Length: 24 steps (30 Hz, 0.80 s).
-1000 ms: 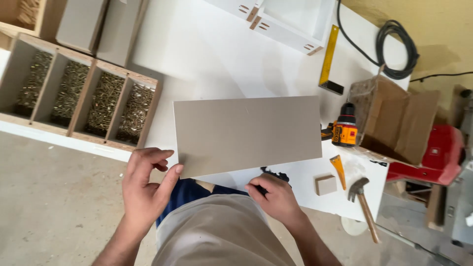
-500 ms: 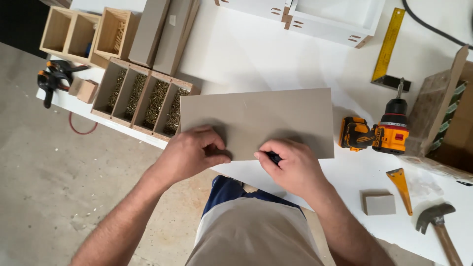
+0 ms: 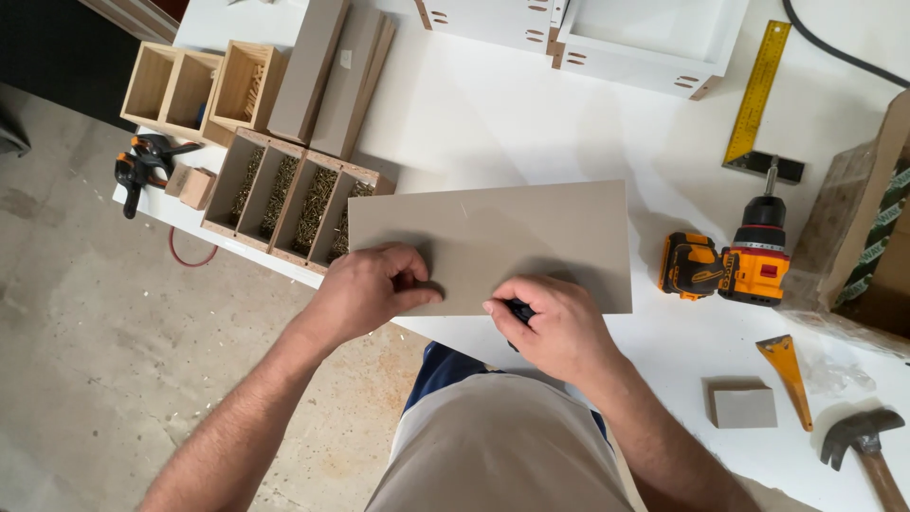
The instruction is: Peeling protective film from a board and cleaning the surface with a cloth and scraper
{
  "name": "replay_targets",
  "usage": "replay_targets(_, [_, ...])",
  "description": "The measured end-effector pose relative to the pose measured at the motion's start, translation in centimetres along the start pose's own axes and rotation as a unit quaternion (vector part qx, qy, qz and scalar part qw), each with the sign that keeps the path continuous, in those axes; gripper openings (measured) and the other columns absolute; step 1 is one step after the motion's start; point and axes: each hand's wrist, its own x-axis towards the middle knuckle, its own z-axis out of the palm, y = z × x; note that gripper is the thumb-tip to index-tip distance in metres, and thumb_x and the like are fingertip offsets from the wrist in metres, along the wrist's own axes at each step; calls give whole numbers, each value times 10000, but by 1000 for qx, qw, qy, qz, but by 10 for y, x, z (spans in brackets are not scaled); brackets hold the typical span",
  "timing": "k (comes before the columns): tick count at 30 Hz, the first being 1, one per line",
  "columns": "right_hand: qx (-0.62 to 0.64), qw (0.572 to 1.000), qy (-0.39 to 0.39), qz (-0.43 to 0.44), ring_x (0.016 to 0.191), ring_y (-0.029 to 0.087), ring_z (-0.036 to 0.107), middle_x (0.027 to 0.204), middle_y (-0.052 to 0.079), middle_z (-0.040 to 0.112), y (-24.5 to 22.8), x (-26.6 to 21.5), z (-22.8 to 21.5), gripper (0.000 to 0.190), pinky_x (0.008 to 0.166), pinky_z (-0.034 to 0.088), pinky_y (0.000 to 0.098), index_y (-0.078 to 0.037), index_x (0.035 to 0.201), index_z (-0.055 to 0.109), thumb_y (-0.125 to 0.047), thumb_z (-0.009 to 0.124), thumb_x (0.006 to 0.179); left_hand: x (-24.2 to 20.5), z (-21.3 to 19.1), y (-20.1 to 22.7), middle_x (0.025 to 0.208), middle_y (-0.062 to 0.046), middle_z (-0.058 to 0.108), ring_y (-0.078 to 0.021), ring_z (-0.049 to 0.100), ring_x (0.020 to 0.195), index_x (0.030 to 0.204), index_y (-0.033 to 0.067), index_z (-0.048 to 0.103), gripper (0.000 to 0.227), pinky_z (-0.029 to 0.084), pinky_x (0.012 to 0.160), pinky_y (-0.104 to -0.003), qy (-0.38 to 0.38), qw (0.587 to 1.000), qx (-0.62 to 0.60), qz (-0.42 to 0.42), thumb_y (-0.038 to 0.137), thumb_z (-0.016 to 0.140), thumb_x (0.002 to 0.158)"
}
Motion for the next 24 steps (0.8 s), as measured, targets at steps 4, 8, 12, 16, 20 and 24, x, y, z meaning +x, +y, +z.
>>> replay_targets(4, [6, 1000, -2, -3, 622, 220, 665, 616, 25, 664, -2, 1, -2, 82, 629, 572, 319, -200, 827, 721, -217, 737, 906, 3, 7, -4, 823, 20, 776, -279, 767, 877, 938, 244, 760, 161, 599, 767, -418, 16, 1000, 16, -2, 366, 810, 847])
replay_targets(8, [8, 1000, -10, 5, 614, 224, 662, 606, 36, 660, -1, 1, -3, 81, 630, 576, 329, -190, 834, 718, -218, 729, 909, 3, 3, -3, 827, 9, 776, -299, 761, 896, 965, 248, 746, 217, 599, 781, -447, 5, 1000, -6, -9, 388, 819, 817])
replay_targets(12, [2, 1000, -12, 5, 613, 216, 658, 604, 27, 657, 4, -2, -2, 87, 640, 581, 322, -195, 840, 720, -233, 728, 918, 7, 7, -5, 811, 16, 776, -292, 766, 886, 940, 257, 750, 208, 597, 775, -436, 1, 1000, 14, -12, 405, 825, 814])
replay_targets(16, [1, 1000, -5, -5, 620, 228, 668, 611, 38, 663, 4, -1, -3, 82, 639, 583, 328, -187, 840, 725, -220, 737, 914, 7, 4, -2, 818, 14, 781, -282, 773, 868, 925, 249, 758, 158, 600, 769, -421, 3, 1000, 17, -6, 384, 801, 855])
replay_targets(20, [8, 1000, -6, 1, 628, 225, 677, 620, 31, 678, 3, -1, -4, 83, 639, 583, 329, -189, 842, 733, -229, 741, 914, 7, -2, 1, 846, -10, 787, -319, 765, 909, 968, 239, 746, 223, 595, 798, -465, -18, 1000, 0, -14, 407, 801, 832])
replay_targets(24, [9, 1000, -4, 0, 647, 233, 687, 640, 34, 689, 6, -2, -3, 75, 649, 586, 334, -184, 850, 734, -231, 755, 903, 11, 4, -4, 847, 26, 782, -288, 768, 912, 963, 270, 743, 235, 594, 796, -442, -26, 999, 19, -25, 437, 811, 813])
